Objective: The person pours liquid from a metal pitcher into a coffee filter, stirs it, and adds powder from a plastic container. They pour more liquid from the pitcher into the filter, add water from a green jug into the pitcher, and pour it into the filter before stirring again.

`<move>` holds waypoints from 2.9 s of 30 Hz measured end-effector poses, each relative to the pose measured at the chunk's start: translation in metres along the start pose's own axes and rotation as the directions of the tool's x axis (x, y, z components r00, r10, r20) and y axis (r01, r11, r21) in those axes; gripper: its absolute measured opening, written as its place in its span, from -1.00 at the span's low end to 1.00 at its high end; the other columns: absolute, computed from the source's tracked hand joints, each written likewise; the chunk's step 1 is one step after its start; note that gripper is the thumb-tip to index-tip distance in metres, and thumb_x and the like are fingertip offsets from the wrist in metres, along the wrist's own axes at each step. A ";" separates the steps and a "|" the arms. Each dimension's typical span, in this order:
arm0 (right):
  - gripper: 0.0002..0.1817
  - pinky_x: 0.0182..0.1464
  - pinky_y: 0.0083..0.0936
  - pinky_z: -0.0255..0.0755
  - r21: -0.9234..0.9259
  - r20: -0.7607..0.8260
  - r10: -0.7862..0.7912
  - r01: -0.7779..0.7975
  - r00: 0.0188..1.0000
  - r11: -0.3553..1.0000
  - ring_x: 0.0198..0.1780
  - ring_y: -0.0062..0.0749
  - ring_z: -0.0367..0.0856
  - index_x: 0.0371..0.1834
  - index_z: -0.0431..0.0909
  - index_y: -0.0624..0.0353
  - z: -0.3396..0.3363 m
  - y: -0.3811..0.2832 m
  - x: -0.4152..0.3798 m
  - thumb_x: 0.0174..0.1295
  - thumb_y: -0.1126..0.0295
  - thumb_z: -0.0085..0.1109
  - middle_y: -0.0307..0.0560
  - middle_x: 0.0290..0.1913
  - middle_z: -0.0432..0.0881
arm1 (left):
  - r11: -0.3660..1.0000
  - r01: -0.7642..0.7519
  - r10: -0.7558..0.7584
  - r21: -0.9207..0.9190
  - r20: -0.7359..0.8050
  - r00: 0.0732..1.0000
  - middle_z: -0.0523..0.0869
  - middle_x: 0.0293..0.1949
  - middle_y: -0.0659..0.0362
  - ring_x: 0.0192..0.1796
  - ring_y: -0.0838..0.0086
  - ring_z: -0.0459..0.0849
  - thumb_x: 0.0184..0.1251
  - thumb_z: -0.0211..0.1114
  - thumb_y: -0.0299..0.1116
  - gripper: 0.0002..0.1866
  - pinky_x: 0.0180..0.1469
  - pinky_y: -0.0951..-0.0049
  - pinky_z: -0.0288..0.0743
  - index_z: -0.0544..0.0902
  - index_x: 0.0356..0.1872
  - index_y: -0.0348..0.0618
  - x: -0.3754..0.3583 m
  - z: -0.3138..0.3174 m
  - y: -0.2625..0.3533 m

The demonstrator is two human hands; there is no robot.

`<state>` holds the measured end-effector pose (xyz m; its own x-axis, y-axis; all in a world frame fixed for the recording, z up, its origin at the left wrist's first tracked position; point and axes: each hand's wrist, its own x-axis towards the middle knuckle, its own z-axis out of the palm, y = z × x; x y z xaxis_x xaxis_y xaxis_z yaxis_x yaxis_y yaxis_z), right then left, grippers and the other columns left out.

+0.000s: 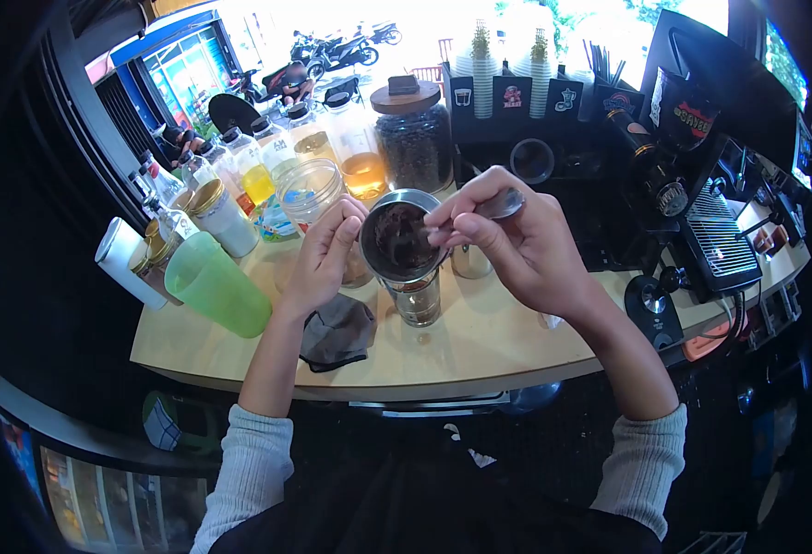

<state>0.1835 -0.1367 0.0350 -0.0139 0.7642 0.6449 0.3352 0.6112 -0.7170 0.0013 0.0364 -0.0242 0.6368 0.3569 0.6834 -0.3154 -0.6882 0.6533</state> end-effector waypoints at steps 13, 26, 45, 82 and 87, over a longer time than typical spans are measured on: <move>-0.86 -0.10 -0.55 0.56 -0.094 0.081 -0.067 0.074 0.995 0.993 -0.16 -0.48 0.70 -0.16 0.45 0.25 0.005 0.002 0.007 0.39 0.39 0.03 -0.08 -0.22 0.67 | 0.999 -0.001 0.001 0.043 0.006 1.000 0.43 -0.40 0.17 -0.29 0.46 0.40 0.49 0.01 -0.31 -0.74 -0.14 0.47 0.30 0.44 -0.38 -0.27 0.000 -0.003 0.003; -0.90 -0.17 -0.59 0.59 -0.115 -0.084 -0.191 0.181 0.978 0.977 -0.21 -0.51 0.70 -0.23 0.59 0.31 0.001 -0.002 0.003 0.30 0.52 0.13 -0.03 -0.25 0.71 | 0.997 0.060 -0.058 0.040 -0.051 0.997 0.44 -0.43 0.17 -0.31 0.46 0.42 0.49 0.04 -0.27 -0.71 -0.16 0.45 0.32 0.45 -0.39 -0.28 -0.002 -0.001 0.000; -0.72 -0.26 -0.44 0.58 -0.577 0.148 -0.361 0.377 0.921 0.725 -0.22 -0.16 0.69 -0.09 0.49 0.23 0.006 0.013 -0.008 0.12 0.60 0.25 0.02 -0.12 0.64 | 0.971 0.113 -0.066 0.209 -0.218 0.974 0.49 -0.47 0.11 -0.32 0.35 0.45 0.44 0.09 -0.28 -0.72 -0.17 0.38 0.32 0.48 -0.41 -0.28 -0.004 0.016 0.001; -0.55 -0.21 -0.37 0.58 -0.557 0.249 -0.359 0.436 0.900 0.707 -0.17 -0.11 0.67 -0.01 0.45 0.22 0.004 0.022 -0.023 -0.05 0.65 0.21 0.04 0.00 0.61 | 0.940 0.093 -0.002 0.328 -0.267 0.964 0.53 -0.44 0.12 -0.30 0.31 0.48 0.43 0.08 -0.31 -0.76 -0.13 0.35 0.28 0.50 -0.40 -0.26 -0.005 0.022 0.009; -0.57 -0.21 -0.36 0.59 -0.592 0.199 -0.394 0.431 0.897 0.681 -0.17 -0.13 0.67 -0.02 0.45 0.22 0.004 0.023 -0.020 -0.04 0.66 0.20 0.04 0.00 0.61 | 0.953 0.089 -0.009 0.291 -0.265 0.964 0.52 -0.44 0.12 -0.31 0.31 0.47 0.43 0.08 -0.31 -0.76 -0.13 0.34 0.31 0.49 -0.40 -0.27 -0.006 0.026 0.011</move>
<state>0.1874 -0.1366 0.0043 -0.3324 0.4857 0.8084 0.7799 0.6235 -0.0540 0.0123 0.0104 -0.0297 0.4301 0.5179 0.7395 -0.0394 -0.8075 0.5885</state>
